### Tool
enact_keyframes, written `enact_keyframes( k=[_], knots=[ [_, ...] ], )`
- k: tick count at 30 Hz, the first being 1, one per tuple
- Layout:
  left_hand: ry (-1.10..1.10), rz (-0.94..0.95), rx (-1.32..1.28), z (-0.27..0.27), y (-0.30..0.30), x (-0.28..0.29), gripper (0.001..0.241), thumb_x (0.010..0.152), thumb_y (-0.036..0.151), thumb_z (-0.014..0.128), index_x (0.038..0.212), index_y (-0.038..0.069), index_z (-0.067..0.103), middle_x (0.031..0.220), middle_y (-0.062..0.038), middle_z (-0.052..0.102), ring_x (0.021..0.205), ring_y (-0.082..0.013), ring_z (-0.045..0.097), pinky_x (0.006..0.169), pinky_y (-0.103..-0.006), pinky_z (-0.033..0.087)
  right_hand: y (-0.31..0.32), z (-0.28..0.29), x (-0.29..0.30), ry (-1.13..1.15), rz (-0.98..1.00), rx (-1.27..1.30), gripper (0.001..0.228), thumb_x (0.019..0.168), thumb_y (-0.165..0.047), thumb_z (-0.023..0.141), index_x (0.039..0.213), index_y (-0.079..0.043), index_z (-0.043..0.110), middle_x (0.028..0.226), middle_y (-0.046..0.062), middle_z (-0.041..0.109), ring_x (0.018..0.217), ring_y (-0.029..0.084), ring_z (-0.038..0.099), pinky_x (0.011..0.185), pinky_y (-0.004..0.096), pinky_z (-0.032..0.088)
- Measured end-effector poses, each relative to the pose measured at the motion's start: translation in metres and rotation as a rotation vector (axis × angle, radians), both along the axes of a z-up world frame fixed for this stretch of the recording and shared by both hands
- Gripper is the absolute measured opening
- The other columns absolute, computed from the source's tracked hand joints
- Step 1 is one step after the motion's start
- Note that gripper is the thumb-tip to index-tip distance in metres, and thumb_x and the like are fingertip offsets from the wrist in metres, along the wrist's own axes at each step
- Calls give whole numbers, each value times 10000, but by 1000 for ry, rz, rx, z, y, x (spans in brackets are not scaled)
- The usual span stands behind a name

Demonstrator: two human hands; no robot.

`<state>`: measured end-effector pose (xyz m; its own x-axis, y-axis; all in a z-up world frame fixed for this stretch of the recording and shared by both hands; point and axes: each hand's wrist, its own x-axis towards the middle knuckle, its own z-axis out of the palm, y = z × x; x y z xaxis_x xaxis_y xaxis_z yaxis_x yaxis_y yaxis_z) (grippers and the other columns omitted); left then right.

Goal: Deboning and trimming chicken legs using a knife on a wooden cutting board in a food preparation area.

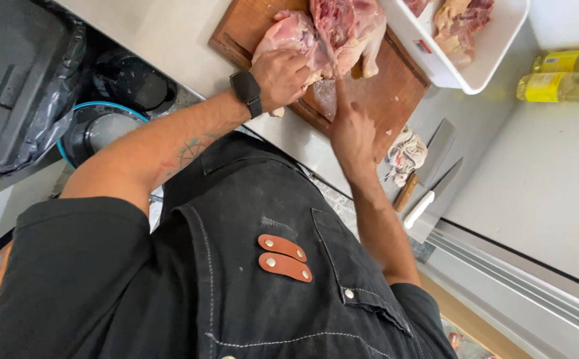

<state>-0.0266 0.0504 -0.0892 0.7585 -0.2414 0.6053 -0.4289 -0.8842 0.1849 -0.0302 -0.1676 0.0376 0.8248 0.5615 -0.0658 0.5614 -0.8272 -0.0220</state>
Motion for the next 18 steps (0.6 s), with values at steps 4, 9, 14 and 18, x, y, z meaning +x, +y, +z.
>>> enact_keyframes(
  k=[4,9,14,18],
  knots=[
    [57,-36,92,-1,4,2,263,924,439,857,1007,199,790,1031,1,746,955,-194,717,977,-336,602,-7,-2,8,46,-11,7,715,1101,75,500,1745,-189,335,717,49,515,491,195,445,417,379,461],
    [-4,-84,86,-2,11,1,170,873,345,890,903,217,783,978,23,729,894,-189,703,868,-314,614,-13,17,2,242,-56,194,600,1086,11,485,1673,-112,476,586,74,592,453,226,521,505,453,565],
    [1,-82,104,4,13,-3,152,900,331,868,858,217,777,900,41,697,847,-181,663,809,-316,601,-49,-9,8,27,27,-136,677,1093,-25,541,1720,-253,426,742,35,486,496,229,493,436,476,559],
    [-74,-73,219,-12,12,0,259,1051,249,702,1267,194,833,870,83,649,834,-173,595,785,-291,585,-32,2,2,244,-83,27,706,1044,-56,509,1706,-277,405,725,245,658,575,517,614,496,611,457]
  ],
)
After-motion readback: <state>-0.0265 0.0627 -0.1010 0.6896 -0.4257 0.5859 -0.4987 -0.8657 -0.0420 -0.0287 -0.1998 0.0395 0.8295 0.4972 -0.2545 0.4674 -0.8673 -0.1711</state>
